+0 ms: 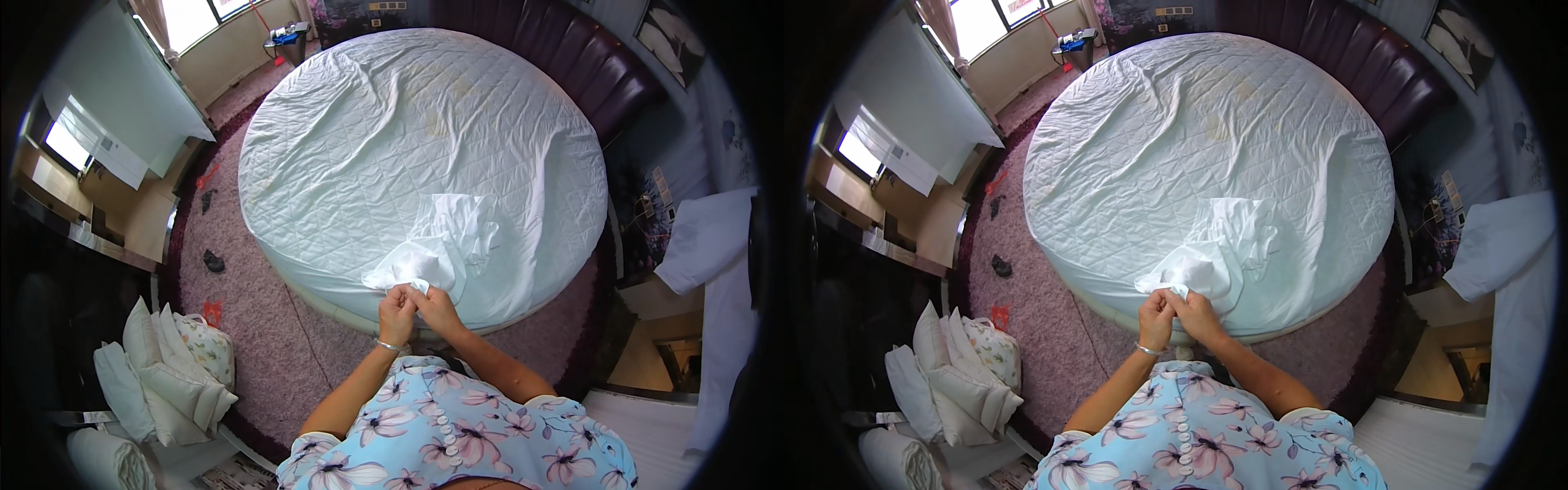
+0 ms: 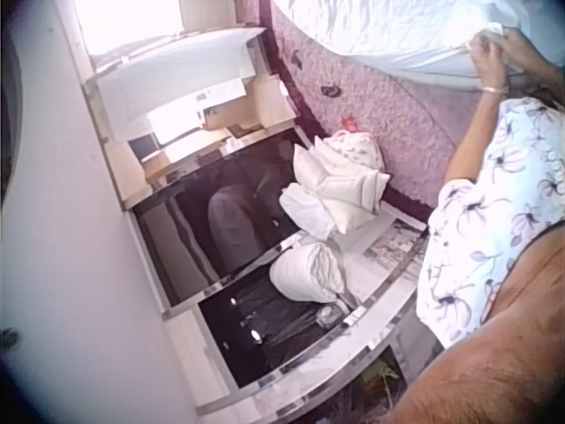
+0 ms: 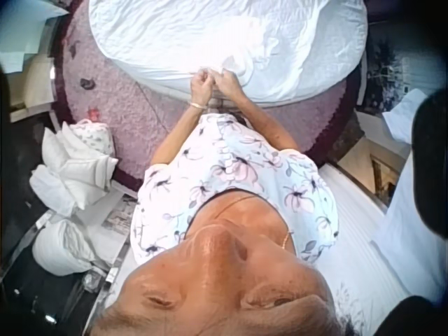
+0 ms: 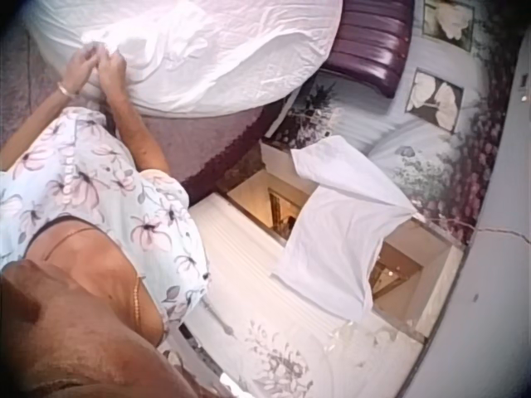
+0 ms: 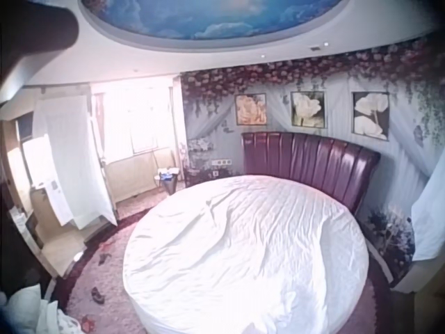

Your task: The person folds a white pillow on a round table, then picks up a white cloth and folds it into a compact rectangle. The person places the folded cloth on the table and continues folding another white cloth.

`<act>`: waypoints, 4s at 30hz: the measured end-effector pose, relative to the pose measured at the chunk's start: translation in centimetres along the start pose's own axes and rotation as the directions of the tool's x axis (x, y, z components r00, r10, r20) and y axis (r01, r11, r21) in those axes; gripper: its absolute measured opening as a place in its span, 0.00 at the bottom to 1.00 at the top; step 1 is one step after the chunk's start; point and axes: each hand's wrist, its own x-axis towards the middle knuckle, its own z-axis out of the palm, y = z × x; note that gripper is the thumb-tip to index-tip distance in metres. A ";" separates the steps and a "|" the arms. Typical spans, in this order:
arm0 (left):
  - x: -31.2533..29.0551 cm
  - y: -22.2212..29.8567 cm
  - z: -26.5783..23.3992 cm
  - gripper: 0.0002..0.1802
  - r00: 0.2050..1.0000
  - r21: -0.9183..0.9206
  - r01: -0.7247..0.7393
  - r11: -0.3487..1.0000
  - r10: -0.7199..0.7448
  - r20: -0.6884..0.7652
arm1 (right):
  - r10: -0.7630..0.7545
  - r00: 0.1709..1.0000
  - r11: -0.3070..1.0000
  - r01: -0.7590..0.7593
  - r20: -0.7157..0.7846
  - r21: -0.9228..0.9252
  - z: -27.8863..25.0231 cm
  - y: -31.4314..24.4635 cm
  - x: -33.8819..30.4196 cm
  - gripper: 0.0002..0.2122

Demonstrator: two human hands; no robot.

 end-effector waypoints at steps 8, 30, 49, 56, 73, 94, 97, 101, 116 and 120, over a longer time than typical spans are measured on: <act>0.0 0.6 1.0 0.06 0.998 -0.135 -0.004 0.991 -0.004 -0.058 | 0.058 0.995 0.974 -0.074 0.084 0.212 -0.8 1.3 0.6 0.16; 0.6 1.9 1.3 0.03 0.997 -0.138 0.014 0.990 -0.025 -0.076 | -0.151 0.977 0.989 0.148 -0.153 -0.029 -5.6 -3.1 2.7 0.14; -0.3 1.6 1.5 0.03 0.952 0.276 -0.267 0.923 0.298 -0.075 | -0.238 0.971 0.916 0.216 -0.023 -0.338 -2.9 -2.7 0.0 0.14; -1.0 2.0 1.9 0.07 0.957 0.360 -0.267 0.894 0.291 -0.014 | -0.220 0.975 0.904 0.189 -0.039 -0.383 -3.0 -2.8 -0.3 0.13; 0.7 3.6 -0.2 0.08 0.819 0.505 -0.570 0.648 0.494 0.290 | -0.392 0.899 0.845 0.435 0.193 -0.310 -6.1 -6.8 -1.9 0.06; 2.9 -0.9 -2.1 0.08 0.868 0.603 -0.496 0.625 0.375 0.325 | -0.468 0.882 0.880 0.471 0.051 -0.062 -12.8 -12.4 -3.7 0.08; 3.3 1.4 -3.0 0.06 0.833 0.608 -0.528 0.592 0.499 0.238 | -0.399 0.916 0.912 0.391 -0.044 -0.124 -13.9 -11.9 -2.8 0.09; 2.2 4.4 -4.2 0.06 0.911 0.435 -0.409 0.802 0.387 0.142 | -0.341 0.908 0.940 0.334 -0.244 -0.070 -14.7 -10.5 -1.0 0.10; 1.1 2.0 -7.7 0.11 0.915 0.843 -0.339 0.417 -0.061 0.398 | -0.430 0.820 0.891 0.454 -0.379 -0.030 -15.6 -12.2 0.7 0.10; 1.7 2.0 -9.6 0.15 0.926 0.893 -0.334 0.302 -0.073 0.371 | -0.424 0.810 0.898 0.435 -0.406 -0.071 -16.2 -12.1 1.0 0.10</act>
